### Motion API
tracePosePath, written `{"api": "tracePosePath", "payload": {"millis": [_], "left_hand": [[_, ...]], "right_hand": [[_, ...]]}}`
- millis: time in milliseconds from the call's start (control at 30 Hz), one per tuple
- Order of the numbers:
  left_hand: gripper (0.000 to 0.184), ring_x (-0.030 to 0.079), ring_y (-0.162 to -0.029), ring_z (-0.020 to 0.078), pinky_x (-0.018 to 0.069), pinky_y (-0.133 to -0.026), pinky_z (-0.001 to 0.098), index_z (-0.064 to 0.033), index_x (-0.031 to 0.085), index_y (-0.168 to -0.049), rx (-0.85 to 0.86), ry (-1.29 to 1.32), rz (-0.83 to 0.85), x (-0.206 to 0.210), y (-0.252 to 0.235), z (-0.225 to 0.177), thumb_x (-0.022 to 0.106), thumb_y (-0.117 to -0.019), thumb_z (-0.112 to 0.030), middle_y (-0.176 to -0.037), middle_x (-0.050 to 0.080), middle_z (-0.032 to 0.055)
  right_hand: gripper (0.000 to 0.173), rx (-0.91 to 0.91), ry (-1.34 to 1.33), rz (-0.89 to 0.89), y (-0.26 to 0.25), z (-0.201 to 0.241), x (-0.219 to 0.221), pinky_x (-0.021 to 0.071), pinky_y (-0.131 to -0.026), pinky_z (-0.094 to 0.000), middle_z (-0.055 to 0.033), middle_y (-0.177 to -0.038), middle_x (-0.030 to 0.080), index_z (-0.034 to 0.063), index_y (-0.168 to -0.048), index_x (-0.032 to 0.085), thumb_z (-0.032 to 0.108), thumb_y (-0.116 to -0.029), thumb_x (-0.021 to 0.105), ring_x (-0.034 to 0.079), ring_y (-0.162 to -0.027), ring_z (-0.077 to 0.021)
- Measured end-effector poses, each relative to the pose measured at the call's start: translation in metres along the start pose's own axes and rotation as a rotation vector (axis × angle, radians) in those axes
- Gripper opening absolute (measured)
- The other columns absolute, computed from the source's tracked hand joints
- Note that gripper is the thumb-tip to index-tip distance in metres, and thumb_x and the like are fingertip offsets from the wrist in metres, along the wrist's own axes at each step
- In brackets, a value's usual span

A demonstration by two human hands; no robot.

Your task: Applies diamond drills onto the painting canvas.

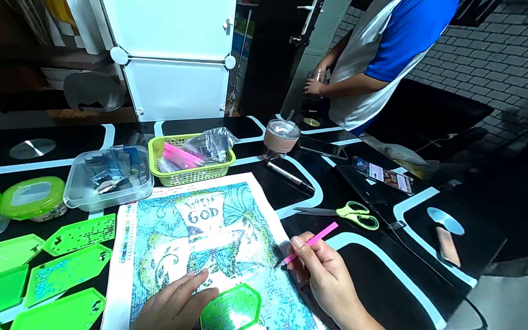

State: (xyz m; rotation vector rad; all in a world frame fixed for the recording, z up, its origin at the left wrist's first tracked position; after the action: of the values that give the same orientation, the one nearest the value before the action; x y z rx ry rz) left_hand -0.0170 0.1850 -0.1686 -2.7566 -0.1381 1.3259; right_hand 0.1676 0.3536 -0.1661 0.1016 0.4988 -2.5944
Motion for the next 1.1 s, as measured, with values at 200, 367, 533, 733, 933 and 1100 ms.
{"api": "tracePosePath", "payload": {"millis": [200, 367, 533, 733, 933, 1100], "left_hand": [[0.048, 0.056, -0.133, 0.0441, 0.0455, -0.104, 0.0602, -0.0076, 0.069, -0.129, 0.011, -0.001, -0.021, -0.002, 0.003, -0.001, 0.071, -0.0947, -0.042, -0.143, 0.061, 0.0206], [0.049, 0.056, -0.134, 0.0421, 0.046, -0.105, 0.0577, -0.0087, 0.069, -0.129, 0.002, -0.02, -0.012, -0.003, 0.004, -0.002, 0.071, -0.0948, -0.044, -0.144, 0.06, 0.0189], [0.049, 0.055, -0.134, 0.0419, 0.0459, -0.105, 0.0562, -0.0092, 0.069, -0.13, 0.0, -0.019, -0.004, -0.003, 0.004, -0.002, 0.071, -0.0944, -0.043, -0.145, 0.06, 0.0191], [0.049, 0.056, -0.133, 0.0411, 0.0466, -0.104, 0.0549, -0.0097, 0.069, -0.13, 0.0, -0.023, -0.009, -0.004, 0.004, -0.002, 0.07, -0.0951, -0.044, -0.144, 0.061, 0.0185], [0.049, 0.054, -0.135, 0.0407, 0.0464, -0.104, 0.0571, -0.0101, 0.068, -0.13, 0.002, -0.011, -0.014, -0.004, 0.005, -0.001, 0.069, -0.0958, -0.045, -0.145, 0.06, 0.0169], [0.048, 0.056, -0.135, 0.0376, 0.0474, -0.104, 0.0547, -0.0108, 0.07, -0.128, -0.003, -0.014, -0.036, -0.005, 0.005, 0.0, 0.068, -0.0959, -0.047, -0.145, 0.061, 0.0144]], "right_hand": [[0.027, -0.119, 0.022, 0.04, 0.005, 0.002, 0.004, 0.0474, -0.055, -0.013, 0.007, -0.073, 0.061, 0.0107, -0.09, 0.063, 0.022, -0.1093, 0.049, 0.056, -0.06, 0.0032], [0.028, -0.127, 0.083, 0.053, 0.005, 0.0, 0.005, 0.046, -0.053, -0.0128, 0.0065, -0.072, 0.061, 0.0101, -0.09, 0.063, 0.024, -0.1097, 0.048, 0.055, -0.059, 0.0033], [0.027, -0.112, 0.121, 0.057, 0.006, 0.0, 0.005, 0.046, -0.053, -0.012, 0.0069, -0.072, 0.06, 0.0099, -0.09, 0.063, 0.023, -0.1092, 0.048, 0.055, -0.059, 0.0041], [0.031, -0.221, 0.275, 0.071, 0.008, 0.008, 0.009, 0.0457, -0.055, -0.0106, 0.0044, -0.071, 0.059, 0.0078, -0.091, 0.062, 0.028, -0.1102, 0.048, 0.054, -0.06, 0.0048], [0.032, -0.201, 0.282, 0.09, 0.005, 0.01, 0.008, 0.049, -0.059, -0.0129, 0.0043, -0.074, 0.062, 0.0079, -0.09, 0.064, 0.029, -0.1093, 0.049, 0.058, -0.064, 0.0033], [0.027, -0.143, 0.098, 0.138, -0.004, 0.034, 0.014, 0.0566, -0.068, -0.0165, 0.0061, -0.083, 0.07, 0.0116, -0.096, 0.069, 0.027, -0.1087, 0.052, 0.066, -0.074, 0.0005]]}}
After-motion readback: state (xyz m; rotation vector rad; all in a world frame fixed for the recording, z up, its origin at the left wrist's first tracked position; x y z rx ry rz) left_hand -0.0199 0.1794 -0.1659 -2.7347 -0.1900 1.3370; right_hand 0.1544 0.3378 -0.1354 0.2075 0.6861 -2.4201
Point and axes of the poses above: each hand's wrist, its own y-axis away from the middle knuckle, its own x-axis out of the palm, z = x × y, the point moved 9 cm from there along -y, towards the middle knuckle
